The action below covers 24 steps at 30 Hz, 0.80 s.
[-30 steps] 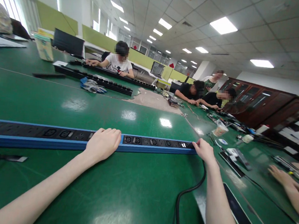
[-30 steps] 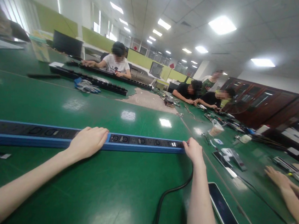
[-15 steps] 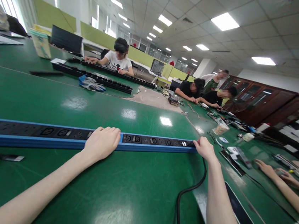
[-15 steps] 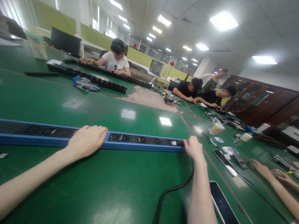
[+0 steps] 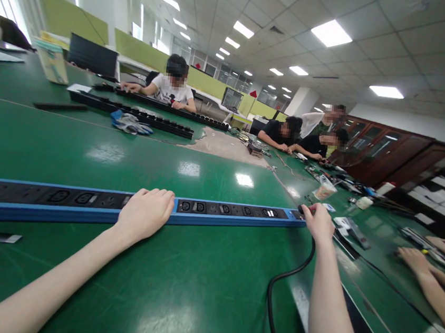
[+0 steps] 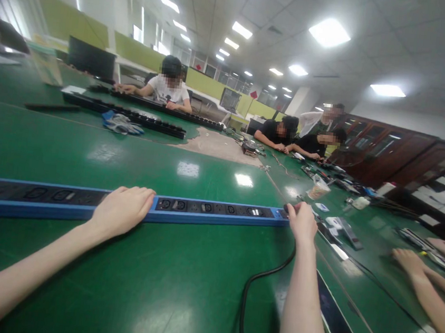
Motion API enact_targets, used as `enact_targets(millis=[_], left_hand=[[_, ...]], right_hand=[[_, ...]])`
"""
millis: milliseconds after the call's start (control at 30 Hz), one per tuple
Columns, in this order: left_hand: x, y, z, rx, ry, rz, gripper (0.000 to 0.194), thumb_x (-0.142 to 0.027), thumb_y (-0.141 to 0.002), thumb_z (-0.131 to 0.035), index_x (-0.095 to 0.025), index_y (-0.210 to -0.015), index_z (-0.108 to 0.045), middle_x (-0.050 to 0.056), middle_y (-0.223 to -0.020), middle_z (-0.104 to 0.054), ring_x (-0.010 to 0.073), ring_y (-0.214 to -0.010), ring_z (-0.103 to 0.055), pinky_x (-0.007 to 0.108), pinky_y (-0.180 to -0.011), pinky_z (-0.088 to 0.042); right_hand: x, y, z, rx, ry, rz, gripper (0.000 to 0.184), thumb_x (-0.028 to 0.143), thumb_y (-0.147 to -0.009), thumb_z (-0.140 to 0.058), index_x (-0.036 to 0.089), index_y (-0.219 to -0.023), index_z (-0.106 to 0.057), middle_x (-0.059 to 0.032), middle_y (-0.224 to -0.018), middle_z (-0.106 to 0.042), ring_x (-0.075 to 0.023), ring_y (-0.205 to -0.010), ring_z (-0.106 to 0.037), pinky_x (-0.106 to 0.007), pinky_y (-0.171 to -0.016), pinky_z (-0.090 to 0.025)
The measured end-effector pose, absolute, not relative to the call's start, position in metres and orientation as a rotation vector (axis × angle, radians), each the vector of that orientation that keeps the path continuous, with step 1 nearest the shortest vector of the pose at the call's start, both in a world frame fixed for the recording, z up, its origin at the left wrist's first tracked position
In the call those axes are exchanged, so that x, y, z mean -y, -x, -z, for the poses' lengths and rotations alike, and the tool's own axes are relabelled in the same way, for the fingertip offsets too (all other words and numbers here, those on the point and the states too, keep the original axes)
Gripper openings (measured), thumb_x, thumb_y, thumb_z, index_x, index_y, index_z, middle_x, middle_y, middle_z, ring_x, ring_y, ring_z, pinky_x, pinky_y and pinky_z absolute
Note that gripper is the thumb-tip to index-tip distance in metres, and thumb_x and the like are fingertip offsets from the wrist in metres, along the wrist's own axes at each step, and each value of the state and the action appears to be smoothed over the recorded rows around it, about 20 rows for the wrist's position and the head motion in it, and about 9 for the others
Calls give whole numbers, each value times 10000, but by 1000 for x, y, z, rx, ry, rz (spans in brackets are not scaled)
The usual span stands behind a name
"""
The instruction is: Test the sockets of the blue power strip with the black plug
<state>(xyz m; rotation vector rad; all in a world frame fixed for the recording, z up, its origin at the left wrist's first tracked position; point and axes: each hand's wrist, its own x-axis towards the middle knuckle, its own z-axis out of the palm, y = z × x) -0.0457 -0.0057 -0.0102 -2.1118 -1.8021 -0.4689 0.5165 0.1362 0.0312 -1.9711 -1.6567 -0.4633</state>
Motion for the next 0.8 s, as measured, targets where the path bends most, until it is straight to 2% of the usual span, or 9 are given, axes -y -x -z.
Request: enact_targets(millis=[300, 500, 800], left_hand=[[5, 46, 9, 1820, 2128, 456, 407, -332, -1039, -286, -218, -1061, -676, 95, -960, -738, 271, -936, -664, 394, -833, -367], [6, 44, 7, 1838, 2123, 477, 413, -336, -1033, -294, -212, -1029, -688, 103, -953, -742, 278, -942, -664, 396, -840, -377], [6, 44, 6, 1849, 2128, 462, 403, -327, -1032, -303, -213, -1017, -690, 100, -952, -743, 275, -934, -664, 397, -833, -383]], right_hand=[[-149, -523, -2, 1768, 1730, 355, 437, 648, -877, -561, 213, -853, -605, -100, -853, -671, -231, -750, -574, -338, -724, -433], [-150, -525, -7, 1870, 1806, 288, 402, 612, -859, -597, 211, -839, -619, -75, -834, -686, -224, -760, -594, -315, -708, -422], [-150, -510, -12, 1769, 1975, 261, 355, 557, -835, -635, 202, -824, -655, -94, -819, -704, -229, -746, -617, -316, -676, -424]])
